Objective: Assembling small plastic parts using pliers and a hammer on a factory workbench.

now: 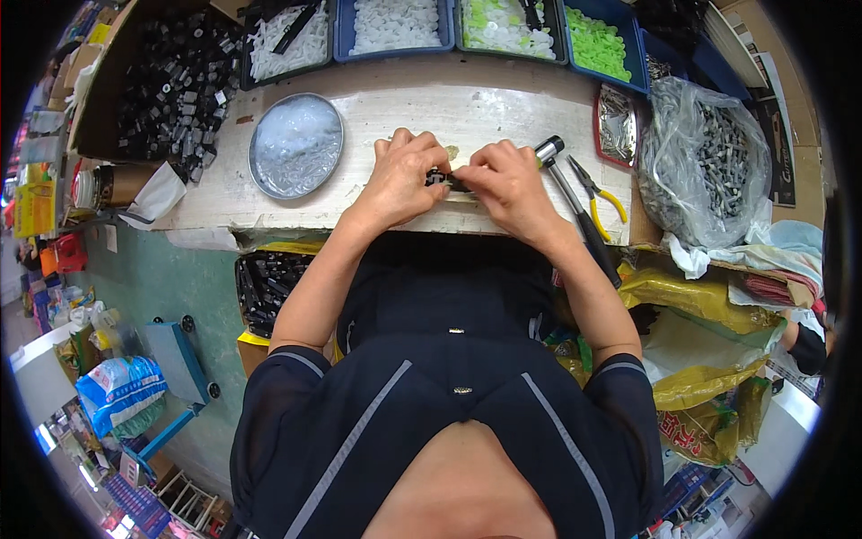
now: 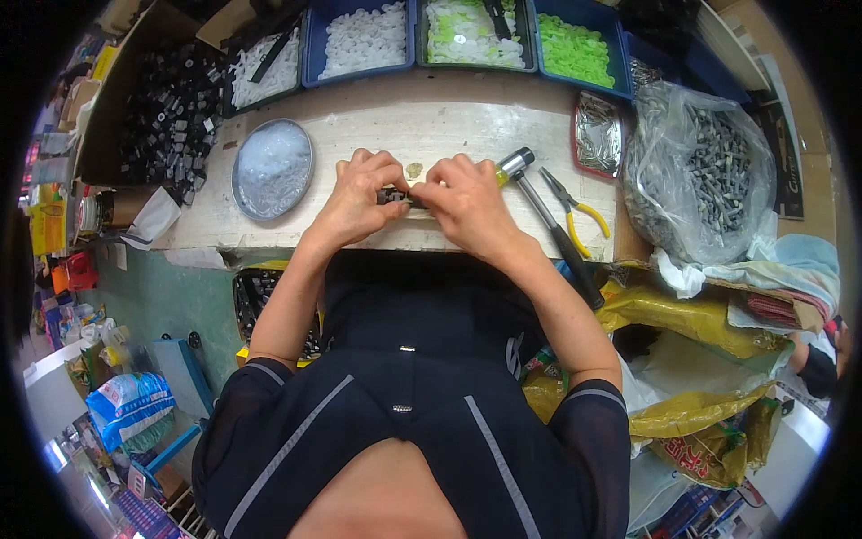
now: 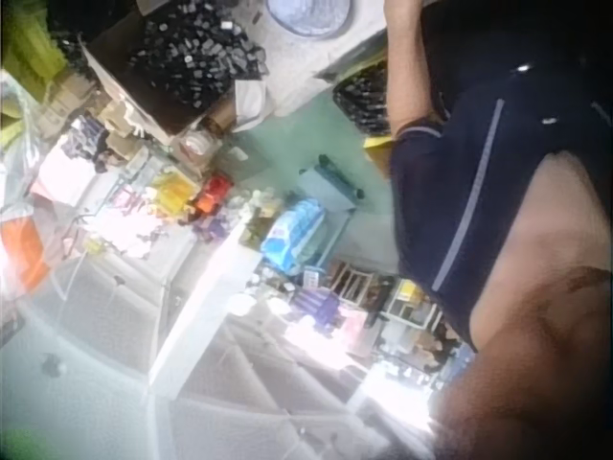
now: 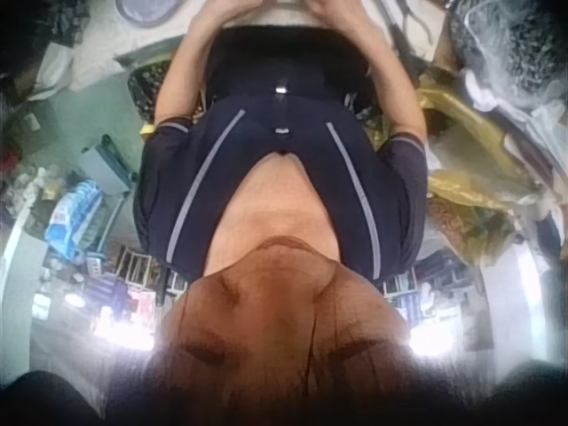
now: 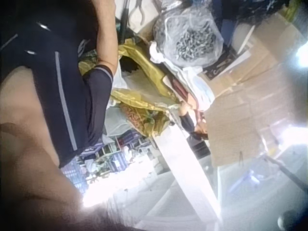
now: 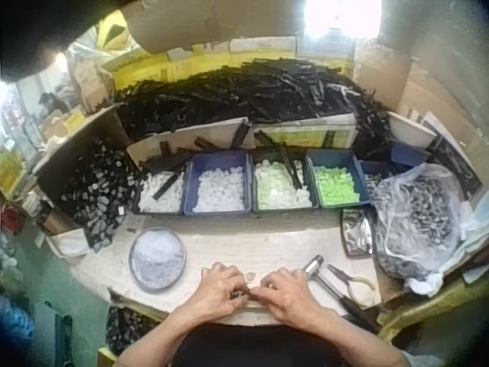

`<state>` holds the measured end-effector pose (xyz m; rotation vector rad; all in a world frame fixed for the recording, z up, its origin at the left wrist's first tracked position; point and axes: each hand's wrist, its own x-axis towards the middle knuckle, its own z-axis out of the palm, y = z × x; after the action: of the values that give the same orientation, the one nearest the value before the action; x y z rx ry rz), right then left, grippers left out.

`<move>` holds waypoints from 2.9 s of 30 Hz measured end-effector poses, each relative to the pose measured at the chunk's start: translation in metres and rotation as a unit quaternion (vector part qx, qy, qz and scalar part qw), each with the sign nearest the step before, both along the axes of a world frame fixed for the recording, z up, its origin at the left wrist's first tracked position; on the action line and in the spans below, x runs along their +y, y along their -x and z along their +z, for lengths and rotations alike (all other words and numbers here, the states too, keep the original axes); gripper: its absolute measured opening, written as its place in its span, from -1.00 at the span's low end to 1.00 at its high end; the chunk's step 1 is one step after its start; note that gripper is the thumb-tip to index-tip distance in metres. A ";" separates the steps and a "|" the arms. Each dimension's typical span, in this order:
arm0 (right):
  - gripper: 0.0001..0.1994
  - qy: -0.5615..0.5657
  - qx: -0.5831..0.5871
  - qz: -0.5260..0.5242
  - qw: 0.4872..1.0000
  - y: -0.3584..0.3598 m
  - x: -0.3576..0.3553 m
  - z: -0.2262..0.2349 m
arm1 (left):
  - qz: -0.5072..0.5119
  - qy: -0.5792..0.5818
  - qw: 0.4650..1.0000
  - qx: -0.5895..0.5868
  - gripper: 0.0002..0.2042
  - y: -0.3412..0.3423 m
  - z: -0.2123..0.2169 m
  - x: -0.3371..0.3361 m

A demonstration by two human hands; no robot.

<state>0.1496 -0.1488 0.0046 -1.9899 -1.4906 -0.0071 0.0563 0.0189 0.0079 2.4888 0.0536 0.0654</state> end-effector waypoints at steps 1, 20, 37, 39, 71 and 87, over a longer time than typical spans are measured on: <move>-0.83 -0.027 -0.001 -0.018 0.999 -0.009 -0.006 0.001 | -0.012 -0.039 0.999 0.004 -0.77 -0.003 0.004 -0.001; -0.83 0.221 -0.033 -0.366 0.903 -0.139 -0.085 -0.010 | -0.130 -0.322 0.936 -0.058 -0.85 -0.315 -0.001 -0.087; -0.84 0.162 -0.013 -0.337 0.927 -0.132 -0.093 -0.010 | -0.027 0.543 0.838 0.046 -0.78 -0.206 0.031 -0.043; -0.84 0.107 -0.021 -0.337 0.935 -0.133 -0.099 -0.011 | -0.016 0.602 0.797 0.053 -0.80 -0.171 0.026 -0.039; -0.96 -0.090 0.246 -0.048 0.964 -0.023 -0.012 0.055 | 0.031 0.531 0.846 -0.018 -0.84 -0.025 0.021 -0.028; -0.91 -0.176 0.337 -0.089 0.920 0.002 0.001 0.023 | 0.113 0.648 0.754 -0.010 -0.82 -0.016 0.005 -0.031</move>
<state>0.1473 -0.1476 0.0278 -1.5913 -0.7944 0.2853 0.0728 -0.0125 0.0131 1.0607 0.2839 0.1076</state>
